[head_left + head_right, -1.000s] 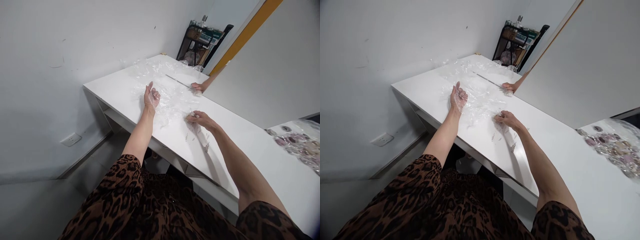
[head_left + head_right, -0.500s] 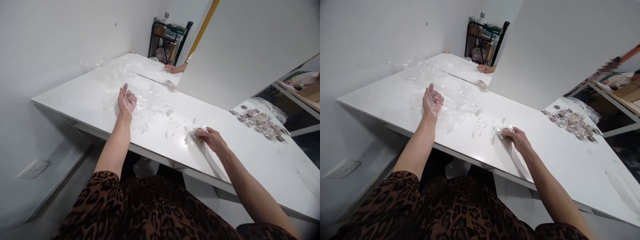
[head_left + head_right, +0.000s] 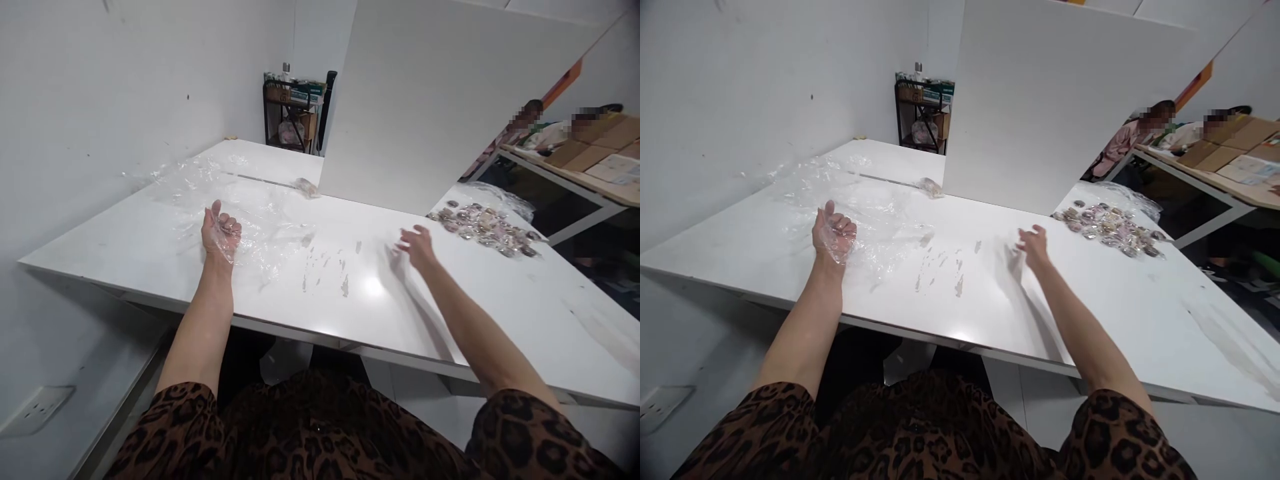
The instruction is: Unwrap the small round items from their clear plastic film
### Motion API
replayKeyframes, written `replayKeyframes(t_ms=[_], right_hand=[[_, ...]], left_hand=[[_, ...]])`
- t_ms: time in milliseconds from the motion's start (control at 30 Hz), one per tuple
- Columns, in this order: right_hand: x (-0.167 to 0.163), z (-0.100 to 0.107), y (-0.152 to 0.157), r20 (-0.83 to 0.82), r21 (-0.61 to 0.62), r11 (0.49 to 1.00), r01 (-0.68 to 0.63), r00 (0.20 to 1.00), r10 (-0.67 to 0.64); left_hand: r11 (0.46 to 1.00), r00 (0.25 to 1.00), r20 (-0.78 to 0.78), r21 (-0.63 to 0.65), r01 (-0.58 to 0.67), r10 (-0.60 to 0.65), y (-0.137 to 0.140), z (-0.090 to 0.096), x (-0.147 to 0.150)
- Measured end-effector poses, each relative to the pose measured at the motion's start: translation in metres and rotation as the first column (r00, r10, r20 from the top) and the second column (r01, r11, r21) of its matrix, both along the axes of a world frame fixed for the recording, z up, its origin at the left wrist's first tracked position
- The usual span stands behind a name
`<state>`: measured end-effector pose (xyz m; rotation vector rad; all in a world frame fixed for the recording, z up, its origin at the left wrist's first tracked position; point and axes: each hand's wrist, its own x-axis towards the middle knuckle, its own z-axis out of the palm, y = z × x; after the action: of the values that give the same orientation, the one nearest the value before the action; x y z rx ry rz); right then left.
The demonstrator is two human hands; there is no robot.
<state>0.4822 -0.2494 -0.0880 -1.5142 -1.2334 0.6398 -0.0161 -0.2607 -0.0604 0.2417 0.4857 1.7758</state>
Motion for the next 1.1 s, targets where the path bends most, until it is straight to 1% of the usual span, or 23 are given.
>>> replayKeyframes(t_ms=[67, 133, 200, 300, 367, 400, 433, 467, 500, 533, 567, 600, 667, 733, 767, 800, 867, 933, 967, 1000, 1033, 1067, 1100], right_hand=[[-0.042, -0.022, -0.020, -0.030, -0.064, 0.998, -0.021, 0.999, 0.019], [-0.083, -0.029, -0.039, 0.029, -0.090, 0.974, -0.209, 0.977, 0.213], [-0.120, -0.024, -0.052, 0.121, -0.100, 0.922, -0.373, 0.916, 0.384], [-0.167, -0.010, -0.057, 0.200, -0.119, 0.847, -0.517, 0.823, 0.531], [-0.195, -0.005, -0.055, 0.236, -0.114, 0.812, -0.572, 0.779, 0.582], [-0.206, -0.004, -0.055, 0.257, -0.106, 0.797, -0.595, 0.758, 0.600], [-0.216, -0.004, -0.055, 0.276, -0.094, 0.779, -0.620, 0.735, 0.619], [-0.224, -0.005, -0.056, 0.288, -0.081, 0.759, -0.646, 0.714, 0.638], [-0.229, -0.005, -0.059, 0.291, -0.064, 0.743, -0.667, 0.699, 0.653], [-0.232, -0.005, -0.062, 0.287, -0.042, 0.734, -0.678, 0.696, 0.658], [-0.232, -0.005, -0.066, 0.273, -0.015, 0.738, -0.675, 0.707, 0.652], [-0.230, -0.004, -0.070, 0.250, 0.011, 0.753, -0.657, 0.731, 0.634], [-0.223, -0.001, -0.079, 0.187, 0.035, 0.797, -0.603, 0.787, 0.588], [-0.215, 0.003, -0.089, 0.138, 0.020, 0.818, -0.576, 0.811, 0.568], [-0.212, 0.004, -0.094, 0.124, 0.014, 0.818, -0.576, 0.812, 0.570], [-0.210, 0.004, -0.100, 0.118, 0.019, 0.811, -0.585, 0.807, 0.579], [-0.209, 0.004, -0.111, 0.114, 0.050, 0.781, -0.622, 0.781, 0.615], [-0.209, 0.001, -0.119, 0.112, 0.062, 0.724, -0.687, 0.726, 0.679], [-0.210, -0.001, -0.123, 0.111, 0.059, 0.697, -0.715, 0.698, 0.707], [-0.210, -0.003, -0.125, 0.111, 0.057, 0.678, -0.733, 0.680, 0.725], [-0.209, -0.005, -0.126, 0.112, 0.059, 0.673, -0.737, 0.675, 0.729], [-0.208, -0.007, -0.126, 0.115, 0.074, 0.682, -0.728, 0.685, 0.719], [-0.208, -0.009, -0.125, 0.114, 0.099, 0.701, -0.706, 0.708, 0.697]], left_hand=[[1.000, 0.999, -0.039, -0.008, 0.024, -0.024, 0.004, 0.001, 0.005], [0.999, 0.993, -0.110, -0.047, 0.027, -0.032, 0.007, 0.003, 0.014], [0.994, 0.974, -0.219, -0.101, 0.034, -0.055, 0.005, 0.004, 0.028], [0.989, 0.902, -0.412, -0.122, 0.087, -0.130, -0.010, 0.004, 0.055], [0.983, 0.816, -0.549, -0.084, 0.162, -0.181, -0.028, 0.003, 0.072], [0.969, 0.742, -0.630, -0.073, 0.238, -0.230, -0.039, 0.003, 0.078], [0.941, 0.643, -0.712, -0.078, 0.330, -0.284, -0.050, 0.002, 0.082], [0.902, 0.520, -0.787, -0.101, 0.420, -0.330, -0.060, 0.002, 0.083], [0.866, 0.387, -0.854, -0.135, 0.482, -0.348, -0.070, 0.001, 0.081], [0.852, 0.267, -0.904, -0.168, 0.496, -0.334, -0.078, 0.001, 0.076], [0.863, 0.173, -0.938, -0.190, 0.468, -0.301, -0.085, 0.000, 0.069], [0.893, 0.113, -0.958, -0.196, 0.405, -0.262, -0.091, 0.000, 0.060], [0.968, 0.058, -0.985, -0.150, 0.202, -0.165, -0.101, 0.000, 0.041], [0.997, 0.007, -0.998, -0.062, 0.047, -0.062, -0.110, 0.002, 0.027], [0.999, -0.033, -0.999, -0.010, 0.031, -0.009, -0.114, 0.002, 0.024], [0.997, -0.075, -0.996, 0.039, 0.067, 0.044, -0.117, 0.001, 0.024], [0.959, -0.139, -0.984, 0.071, 0.274, 0.113, -0.123, -0.003, 0.032], [0.863, -0.182, -0.975, 0.021, 0.505, 0.130, -0.125, -0.011, 0.046], [0.811, -0.202, -0.971, -0.017, 0.585, 0.125, -0.124, -0.016, 0.052], [0.776, -0.223, -0.968, -0.051, 0.629, 0.117, -0.121, -0.020, 0.057], [0.765, -0.244, -0.963, -0.073, 0.640, 0.113, -0.118, -0.024, 0.059], [0.780, -0.256, -0.959, -0.067, 0.622, 0.121, -0.115, -0.026, 0.059], [0.814, -0.256, -0.956, -0.032, 0.579, 0.144, -0.111, -0.025, 0.056]])
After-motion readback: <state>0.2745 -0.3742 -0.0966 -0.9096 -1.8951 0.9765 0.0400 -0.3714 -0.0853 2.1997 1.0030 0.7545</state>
